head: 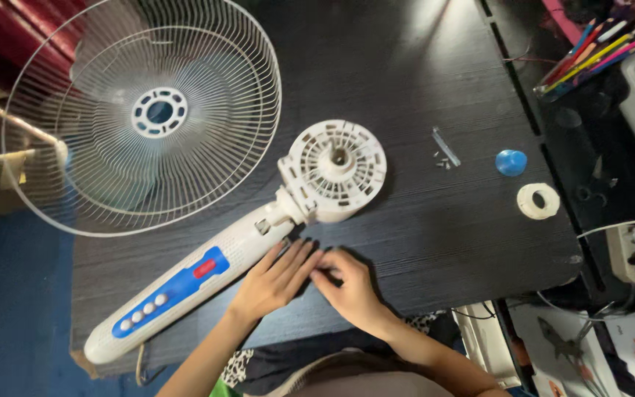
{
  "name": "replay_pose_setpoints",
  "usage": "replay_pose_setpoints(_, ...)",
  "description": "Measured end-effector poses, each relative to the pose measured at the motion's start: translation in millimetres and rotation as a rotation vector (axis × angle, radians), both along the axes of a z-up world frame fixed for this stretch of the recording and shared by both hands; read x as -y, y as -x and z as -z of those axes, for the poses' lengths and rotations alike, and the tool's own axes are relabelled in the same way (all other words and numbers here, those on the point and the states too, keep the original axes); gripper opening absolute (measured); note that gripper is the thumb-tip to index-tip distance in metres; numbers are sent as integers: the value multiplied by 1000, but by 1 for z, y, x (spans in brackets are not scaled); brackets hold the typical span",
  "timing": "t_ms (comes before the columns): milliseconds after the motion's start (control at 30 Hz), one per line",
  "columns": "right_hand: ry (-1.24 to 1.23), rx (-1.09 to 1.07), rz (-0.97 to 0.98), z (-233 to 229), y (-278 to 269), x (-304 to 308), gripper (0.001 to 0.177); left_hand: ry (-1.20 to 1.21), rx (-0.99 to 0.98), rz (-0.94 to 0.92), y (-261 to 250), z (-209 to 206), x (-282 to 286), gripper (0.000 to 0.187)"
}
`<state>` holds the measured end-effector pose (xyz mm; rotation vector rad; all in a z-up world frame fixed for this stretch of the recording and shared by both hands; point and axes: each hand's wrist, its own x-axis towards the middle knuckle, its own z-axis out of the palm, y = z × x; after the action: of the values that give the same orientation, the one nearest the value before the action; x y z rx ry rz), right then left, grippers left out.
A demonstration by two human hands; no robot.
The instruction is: The person removes the front grille of a table fan, unscrews the blue central cap, and detaches the fan blade. They then remove the rear motor housing and use a screwdriver to loosen screws on the motor assembly, placing parts on the table.
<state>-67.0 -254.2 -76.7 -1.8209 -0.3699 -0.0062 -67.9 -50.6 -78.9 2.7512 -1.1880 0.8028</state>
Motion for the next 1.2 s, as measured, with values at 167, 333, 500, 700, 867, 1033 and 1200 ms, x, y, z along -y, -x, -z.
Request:
replay_pose_setpoints(167,193,299,-107,-58,-49,90,11,51,55,10,0,-5,-2,44)
replay_pose_setpoints(333,770,618,378,-169,-221,257,6,66,-22,32,2,10,-8,44)
replay_pose_setpoints(500,1185,426,629,-231,-379,350,11,-109,65,3,10,94,-25,44)
replay_pose_setpoints(700,1254,287,637,-244,-475,386,18,-248,215,-22,5,202,-36,39)
replay_pose_setpoints(867,1254,271,644,-252,-491,406,24,-275,214,-22,-25,204,-17,39)
replay_pose_setpoints(1033,1254,280,647,-253,-510,407,30,-282,201,-35,-38,180,-6,40)
replay_pose_setpoints(1200,1240,350,665,-242,-528,410,36,-265,197,-42,-45,185,-9,40)
